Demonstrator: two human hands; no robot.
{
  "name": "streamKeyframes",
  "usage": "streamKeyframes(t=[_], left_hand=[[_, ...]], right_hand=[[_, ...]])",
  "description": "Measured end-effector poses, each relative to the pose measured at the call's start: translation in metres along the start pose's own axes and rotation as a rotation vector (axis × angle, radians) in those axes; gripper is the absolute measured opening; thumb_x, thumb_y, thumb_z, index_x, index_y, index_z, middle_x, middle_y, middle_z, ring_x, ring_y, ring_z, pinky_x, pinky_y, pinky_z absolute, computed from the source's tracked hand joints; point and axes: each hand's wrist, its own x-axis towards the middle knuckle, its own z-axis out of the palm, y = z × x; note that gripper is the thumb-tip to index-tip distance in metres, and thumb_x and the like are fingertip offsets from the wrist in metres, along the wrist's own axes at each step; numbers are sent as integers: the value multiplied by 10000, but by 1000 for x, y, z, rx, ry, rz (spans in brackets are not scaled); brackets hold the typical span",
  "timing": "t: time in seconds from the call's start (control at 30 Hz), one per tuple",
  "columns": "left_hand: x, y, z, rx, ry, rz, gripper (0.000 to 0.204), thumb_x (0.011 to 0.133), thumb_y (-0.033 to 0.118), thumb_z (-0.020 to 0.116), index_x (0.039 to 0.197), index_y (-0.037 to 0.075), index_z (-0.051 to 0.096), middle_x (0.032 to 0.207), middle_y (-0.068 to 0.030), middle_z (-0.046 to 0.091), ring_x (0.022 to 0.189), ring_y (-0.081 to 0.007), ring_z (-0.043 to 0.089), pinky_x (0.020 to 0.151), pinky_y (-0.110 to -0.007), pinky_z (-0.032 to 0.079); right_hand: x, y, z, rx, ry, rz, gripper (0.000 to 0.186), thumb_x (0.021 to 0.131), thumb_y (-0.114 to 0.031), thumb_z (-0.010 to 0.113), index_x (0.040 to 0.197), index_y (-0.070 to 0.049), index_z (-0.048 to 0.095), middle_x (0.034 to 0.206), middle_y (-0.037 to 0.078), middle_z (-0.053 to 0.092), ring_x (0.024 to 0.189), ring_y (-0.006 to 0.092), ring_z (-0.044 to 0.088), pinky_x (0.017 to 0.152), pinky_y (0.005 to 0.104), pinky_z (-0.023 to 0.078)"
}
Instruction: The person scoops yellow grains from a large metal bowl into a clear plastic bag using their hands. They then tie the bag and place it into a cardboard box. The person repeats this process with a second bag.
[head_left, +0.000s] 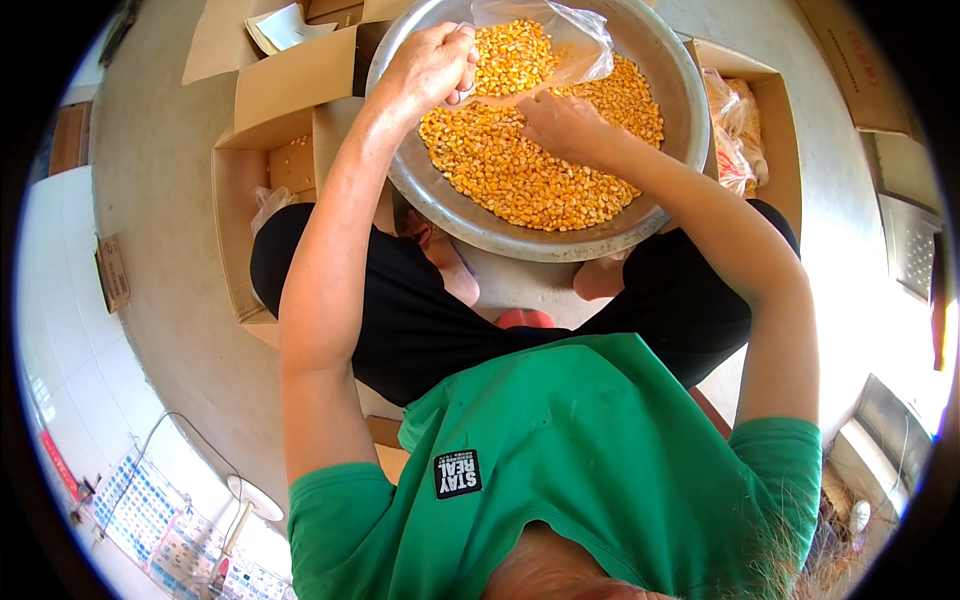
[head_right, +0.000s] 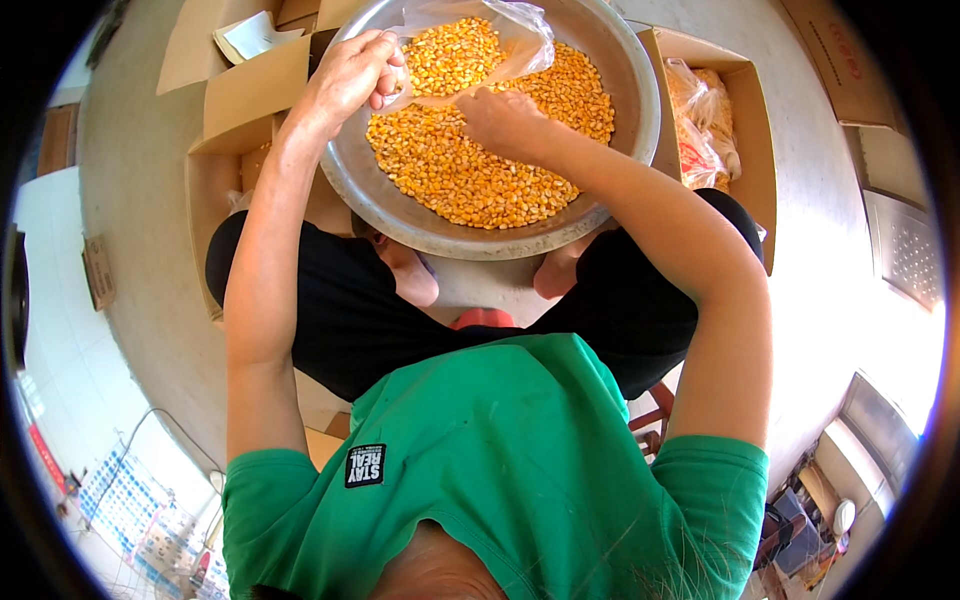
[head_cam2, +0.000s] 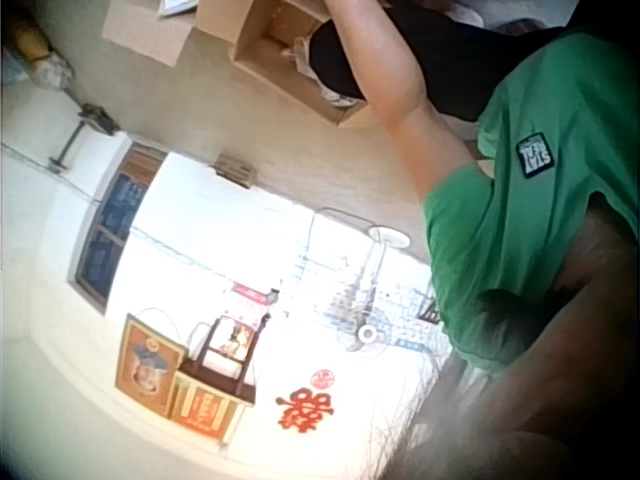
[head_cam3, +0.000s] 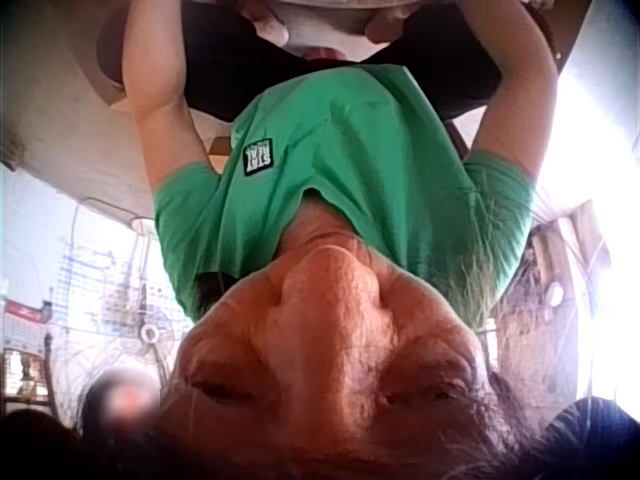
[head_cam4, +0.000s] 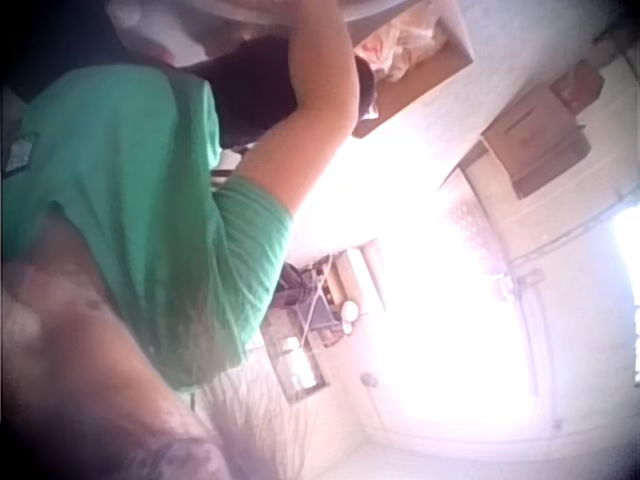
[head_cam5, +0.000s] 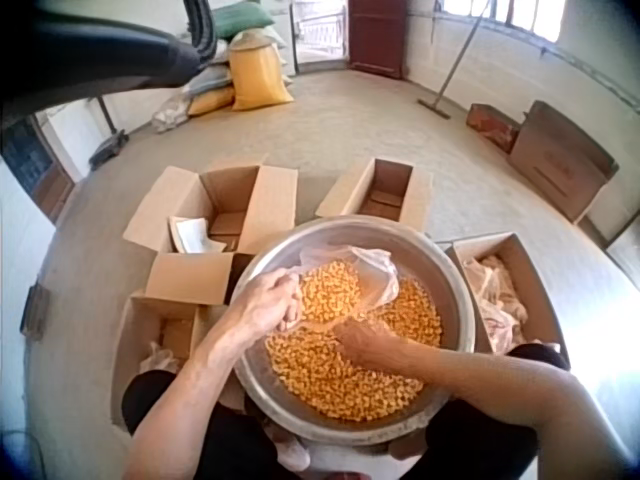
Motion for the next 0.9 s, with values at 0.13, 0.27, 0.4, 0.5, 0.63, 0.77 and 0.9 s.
streamKeyframes(t=[0.13,0.27,0.4,0.5,0.63,0.77,0.9], left_hand=[[0,2,1,-2,1,-1,345,999,309,434,885,8,559,600,-12,523,503,-77,472,489,-225,410],[0,3,0,-8,1,6,355,999,317,434,890,4,561,599,-11,521,506,-77,474,491,-228,409],[-2,3,0,-17,4,-8,366,999,329,437,890,3,562,599,-10,520,506,-79,474,493,-232,411],[-2,4,0,-17,2,-6,368,998,335,441,887,5,560,600,-11,521,507,-80,474,493,-231,411],[0,2,0,-28,-5,-5,355,996,330,445,888,11,559,605,-12,526,515,-79,478,493,-229,412],[3,0,1,-32,-14,-16,325,990,309,449,886,23,563,610,-10,530,531,-78,486,496,-228,414],[5,1,3,-7,-17,-25,312,983,302,454,879,32,571,608,-9,530,537,-77,492,501,-227,420]], right_hand=[[-5,-18,12,-3,-29,-110,222,932,-234,487,1060,-55,518,1004,218,580,868,426,636,733,537,507],[-13,-26,16,19,28,-222,169,895,-198,530,981,-55,505,890,177,567,758,374,631,632,504,496],[-23,-36,9,10,-95,-228,156,903,-173,504,991,-46,521,905,182,571,790,366,640,666,497,490],[-33,-36,5,-24,-136,-257,148,905,-177,503,960,-41,520,866,173,574,760,358,640,643,489,492],[-46,-34,2,-58,-167,-260,166,915,-204,505,915,-39,521,805,160,576,713,349,638,615,468,497],[-58,-33,-1,-51,-250,-319,230,934,-261,495,908,-35,532,801,163,589,725,353,643,637,466,502],[-64,-39,-5,87,-302,-279,303,937,-330,492,908,-33,547,810,171,603,734,370,637,653,479,496]])
